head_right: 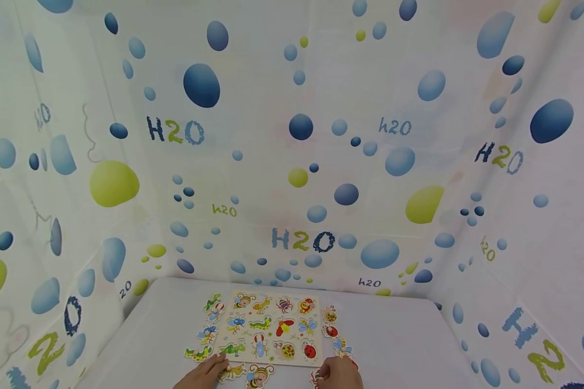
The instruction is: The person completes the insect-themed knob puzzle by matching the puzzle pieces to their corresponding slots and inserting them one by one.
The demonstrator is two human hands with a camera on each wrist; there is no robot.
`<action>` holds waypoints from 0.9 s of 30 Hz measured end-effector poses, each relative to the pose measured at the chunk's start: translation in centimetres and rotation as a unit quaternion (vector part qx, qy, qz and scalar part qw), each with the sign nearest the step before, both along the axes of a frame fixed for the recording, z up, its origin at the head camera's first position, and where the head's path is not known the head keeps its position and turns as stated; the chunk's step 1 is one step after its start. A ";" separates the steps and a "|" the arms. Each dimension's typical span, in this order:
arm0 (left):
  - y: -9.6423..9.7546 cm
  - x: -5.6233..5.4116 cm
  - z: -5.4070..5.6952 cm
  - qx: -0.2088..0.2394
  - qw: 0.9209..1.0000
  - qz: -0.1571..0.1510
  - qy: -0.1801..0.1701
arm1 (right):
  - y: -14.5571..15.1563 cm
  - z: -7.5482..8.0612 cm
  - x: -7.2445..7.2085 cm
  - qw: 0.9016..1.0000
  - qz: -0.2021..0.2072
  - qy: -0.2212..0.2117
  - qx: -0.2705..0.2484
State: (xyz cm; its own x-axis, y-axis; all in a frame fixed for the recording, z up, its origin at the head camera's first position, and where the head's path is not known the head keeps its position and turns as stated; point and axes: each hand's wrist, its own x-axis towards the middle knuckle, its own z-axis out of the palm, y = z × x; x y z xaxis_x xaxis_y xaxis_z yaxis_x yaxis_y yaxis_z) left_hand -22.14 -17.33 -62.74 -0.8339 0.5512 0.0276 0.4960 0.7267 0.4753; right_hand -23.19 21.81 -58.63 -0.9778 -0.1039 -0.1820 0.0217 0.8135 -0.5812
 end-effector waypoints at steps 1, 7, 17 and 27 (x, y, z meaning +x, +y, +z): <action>0.0 0.0 0.1 -0.001 1.000 0.001 -0.002 | 0.0 0.0 0.0 1.000 0.000 0.001 0.001; 0.1 0.1 0.4 -0.005 1.000 0.004 -0.006 | 0.1 -0.2 -0.1 1.000 0.008 0.008 0.005; 0.1 0.0 0.2 -0.005 1.000 0.003 -0.003 | 0.2 -0.1 -0.2 1.000 0.012 0.008 0.008; -0.1 0.0 0.1 0.005 1.000 0.000 -0.011 | 0.1 0.1 -0.1 1.000 0.008 0.005 0.011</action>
